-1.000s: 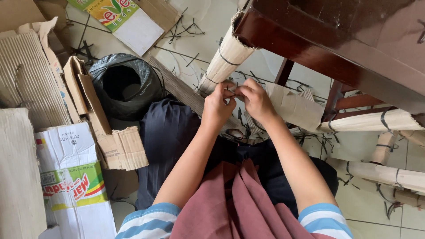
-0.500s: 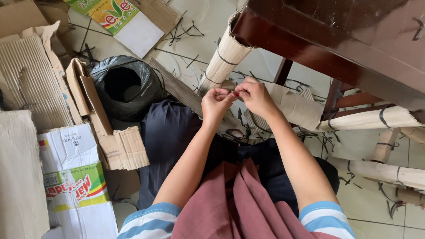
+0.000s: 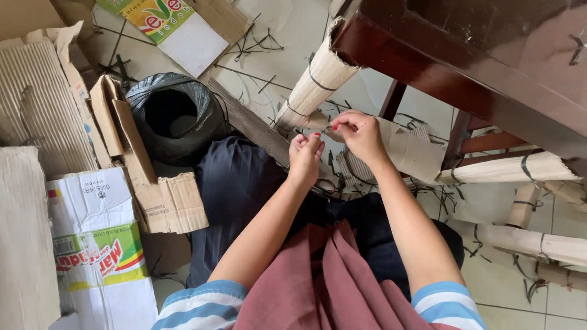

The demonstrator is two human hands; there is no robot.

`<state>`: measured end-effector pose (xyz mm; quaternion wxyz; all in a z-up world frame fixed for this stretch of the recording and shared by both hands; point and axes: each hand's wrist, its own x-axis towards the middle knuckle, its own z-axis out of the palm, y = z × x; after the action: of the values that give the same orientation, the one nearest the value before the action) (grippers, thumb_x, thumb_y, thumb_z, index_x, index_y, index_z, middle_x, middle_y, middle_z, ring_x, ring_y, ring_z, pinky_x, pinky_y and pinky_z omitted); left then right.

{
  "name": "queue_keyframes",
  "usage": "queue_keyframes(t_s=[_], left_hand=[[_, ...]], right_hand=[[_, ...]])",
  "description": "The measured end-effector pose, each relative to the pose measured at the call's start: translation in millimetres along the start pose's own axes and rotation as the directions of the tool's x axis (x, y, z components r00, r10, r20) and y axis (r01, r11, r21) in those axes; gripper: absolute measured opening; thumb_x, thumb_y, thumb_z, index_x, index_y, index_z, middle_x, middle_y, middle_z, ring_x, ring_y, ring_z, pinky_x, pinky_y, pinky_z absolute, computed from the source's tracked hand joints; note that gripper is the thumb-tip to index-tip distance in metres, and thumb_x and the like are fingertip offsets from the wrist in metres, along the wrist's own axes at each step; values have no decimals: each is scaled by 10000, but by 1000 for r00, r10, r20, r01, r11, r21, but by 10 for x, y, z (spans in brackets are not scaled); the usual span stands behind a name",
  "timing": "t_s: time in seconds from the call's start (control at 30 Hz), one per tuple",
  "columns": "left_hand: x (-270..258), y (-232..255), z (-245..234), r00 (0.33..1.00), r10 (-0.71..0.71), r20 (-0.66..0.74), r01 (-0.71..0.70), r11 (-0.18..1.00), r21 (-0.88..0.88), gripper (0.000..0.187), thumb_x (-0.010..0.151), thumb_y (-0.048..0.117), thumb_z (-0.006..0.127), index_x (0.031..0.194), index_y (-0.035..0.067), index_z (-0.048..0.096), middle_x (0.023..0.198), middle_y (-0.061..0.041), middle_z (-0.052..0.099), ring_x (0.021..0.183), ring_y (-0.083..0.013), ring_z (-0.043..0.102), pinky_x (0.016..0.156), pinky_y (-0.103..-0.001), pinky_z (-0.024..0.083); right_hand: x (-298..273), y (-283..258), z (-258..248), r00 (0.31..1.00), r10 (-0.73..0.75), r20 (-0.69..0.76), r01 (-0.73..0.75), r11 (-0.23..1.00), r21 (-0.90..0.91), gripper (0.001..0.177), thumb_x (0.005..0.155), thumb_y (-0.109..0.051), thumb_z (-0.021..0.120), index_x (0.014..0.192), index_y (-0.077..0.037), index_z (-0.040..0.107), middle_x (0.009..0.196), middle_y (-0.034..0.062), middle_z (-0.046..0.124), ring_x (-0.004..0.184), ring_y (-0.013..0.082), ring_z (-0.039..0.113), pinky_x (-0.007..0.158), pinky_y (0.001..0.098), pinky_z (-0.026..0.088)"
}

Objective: Wrapping the legs of a wooden chair with cardboard and securing them with ties for protection.

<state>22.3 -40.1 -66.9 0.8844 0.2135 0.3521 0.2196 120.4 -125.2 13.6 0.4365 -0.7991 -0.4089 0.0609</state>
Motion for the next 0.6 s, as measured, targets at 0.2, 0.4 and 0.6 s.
queue_keyframes(t_s=[0.2,0.4,0.6], left_hand=[[-16,-45,-42,999,41,18,-39,993,-111,356,930,-25,637,1077,177,384,853,1,577,652,-104,480,613,-228,436],[-192,125,74,990,103,98,-99,994,-48,304,986,-7,535,1049,207,328,915,77,524,780,-43,359,691,-200,293],[-228,166,66,983,112,147,-110,994,-24,338,962,-35,529,1054,216,322,943,67,517,809,-49,369,725,-221,287]], right_hand=[[101,113,203,973,-10,-230,9,1000,-5,213,854,88,726,860,-111,801,839,44,727,789,196,698,763,291,553],[142,40,349,935,-21,-353,-45,983,-178,229,847,53,724,834,-165,795,814,-14,705,777,201,708,764,309,563],[171,22,362,915,-70,-397,-12,980,-200,214,838,51,728,819,-155,786,784,-18,700,698,190,698,676,298,566]])
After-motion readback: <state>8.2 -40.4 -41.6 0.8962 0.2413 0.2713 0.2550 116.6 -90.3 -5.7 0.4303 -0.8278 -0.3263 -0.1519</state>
